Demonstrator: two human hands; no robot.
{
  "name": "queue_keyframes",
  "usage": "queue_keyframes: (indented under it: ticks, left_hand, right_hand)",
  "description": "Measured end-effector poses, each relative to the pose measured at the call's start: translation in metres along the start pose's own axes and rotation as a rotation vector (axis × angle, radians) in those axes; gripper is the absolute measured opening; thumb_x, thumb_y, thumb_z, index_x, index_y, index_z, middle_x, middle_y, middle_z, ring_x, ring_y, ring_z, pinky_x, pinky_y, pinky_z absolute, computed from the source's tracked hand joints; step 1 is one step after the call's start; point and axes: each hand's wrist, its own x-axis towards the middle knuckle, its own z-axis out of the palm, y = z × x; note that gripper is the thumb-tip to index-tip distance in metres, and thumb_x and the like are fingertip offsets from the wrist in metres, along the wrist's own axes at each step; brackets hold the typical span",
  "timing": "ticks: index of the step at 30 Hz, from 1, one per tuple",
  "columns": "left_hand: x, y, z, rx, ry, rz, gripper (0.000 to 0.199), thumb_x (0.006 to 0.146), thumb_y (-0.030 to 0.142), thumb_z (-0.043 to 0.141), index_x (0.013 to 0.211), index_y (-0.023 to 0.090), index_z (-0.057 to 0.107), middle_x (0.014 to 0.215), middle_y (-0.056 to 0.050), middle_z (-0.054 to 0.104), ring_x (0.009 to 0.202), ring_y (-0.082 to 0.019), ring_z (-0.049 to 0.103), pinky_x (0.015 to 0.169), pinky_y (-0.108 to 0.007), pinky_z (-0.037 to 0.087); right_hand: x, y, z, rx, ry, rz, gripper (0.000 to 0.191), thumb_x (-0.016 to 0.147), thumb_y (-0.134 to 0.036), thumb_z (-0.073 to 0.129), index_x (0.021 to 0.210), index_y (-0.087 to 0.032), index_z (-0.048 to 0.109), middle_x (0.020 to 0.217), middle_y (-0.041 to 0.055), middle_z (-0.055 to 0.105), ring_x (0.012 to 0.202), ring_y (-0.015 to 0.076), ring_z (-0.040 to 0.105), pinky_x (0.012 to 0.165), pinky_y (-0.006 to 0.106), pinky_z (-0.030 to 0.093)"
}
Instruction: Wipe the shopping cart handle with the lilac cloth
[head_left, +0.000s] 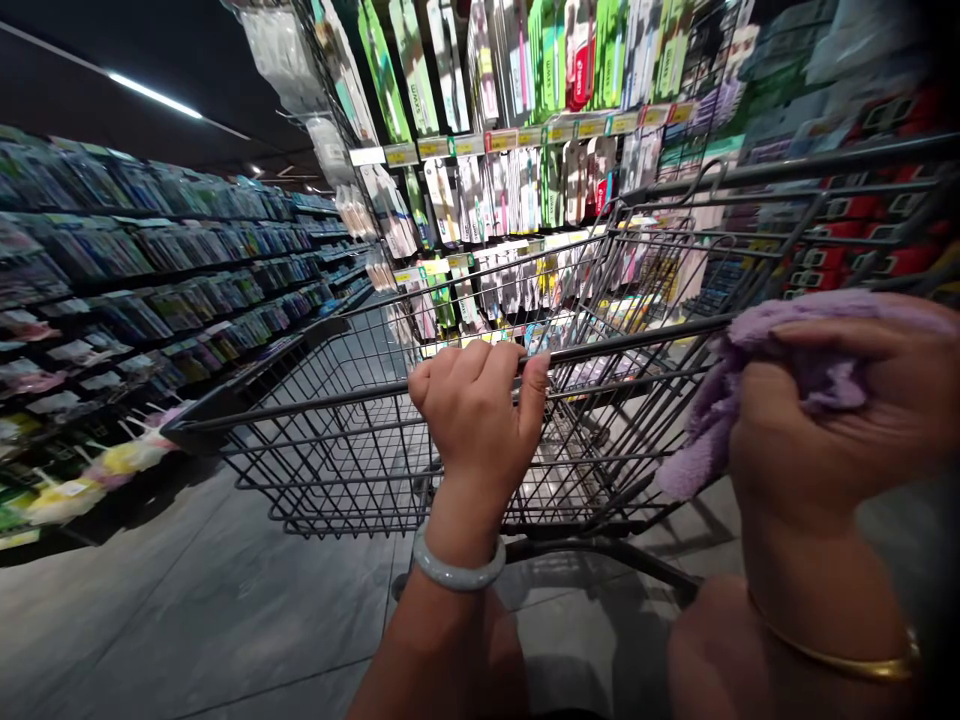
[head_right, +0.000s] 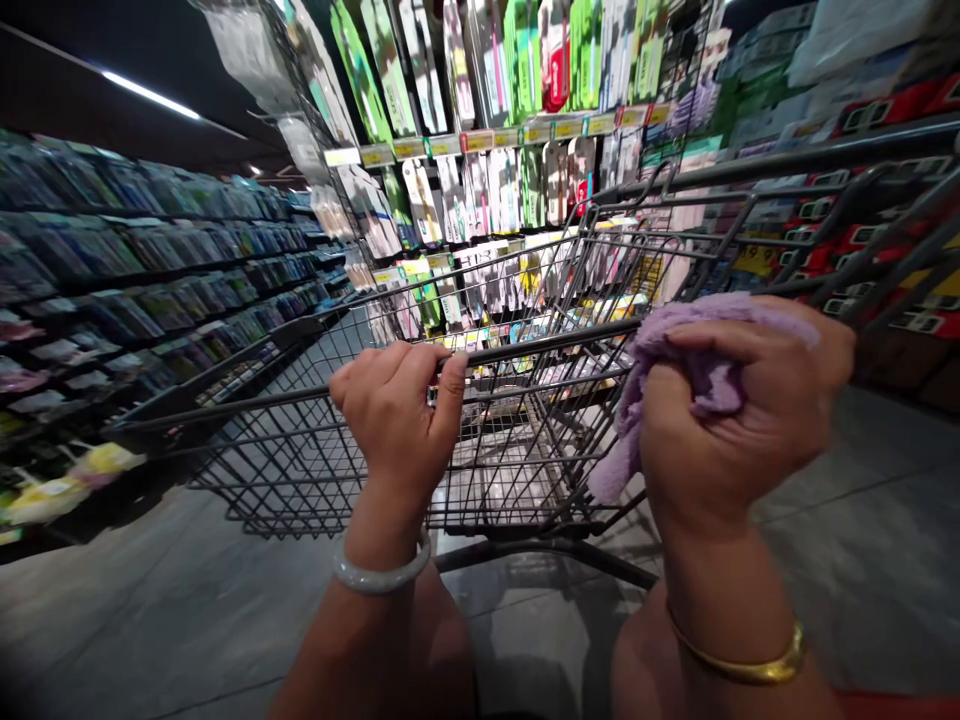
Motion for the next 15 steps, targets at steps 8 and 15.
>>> queue_keyframes:
  ticks: [8, 15]
  left_hand:
    - [0.001, 0.001, 0.000, -0.007, -0.004, -0.013, 0.027, 0.097, 0.046, 0.052, 0.084, 0.026, 0.064, 0.077, -0.001, 0.065, 0.080, -0.021, 0.050, 0.083, -0.041, 0.025]
    - [0.001, 0.000, -0.001, 0.004, -0.004, 0.002, 0.028, 0.097, 0.046, 0.052, 0.084, 0.026, 0.064, 0.077, -0.001, 0.064, 0.080, -0.021, 0.050, 0.082, -0.041, 0.025]
  right_hand:
    - [-0.008, -0.014, 0.007, -0.050, -0.130, -0.136, 0.029, 0.065, -0.005, 0.071, 0.088, -0.024, 0.070, 0.091, 0.0037, 0.069, 0.101, 0.0243, 0.065, 0.093, 0.044, 0.052]
    - [0.007, 0.023, 0.002, -0.081, 0.158, -0.064, 0.023, 0.059, -0.006, 0.068, 0.078, -0.020, 0.069, 0.079, 0.0018, 0.066, 0.091, 0.0247, 0.065, 0.085, 0.044, 0.052]
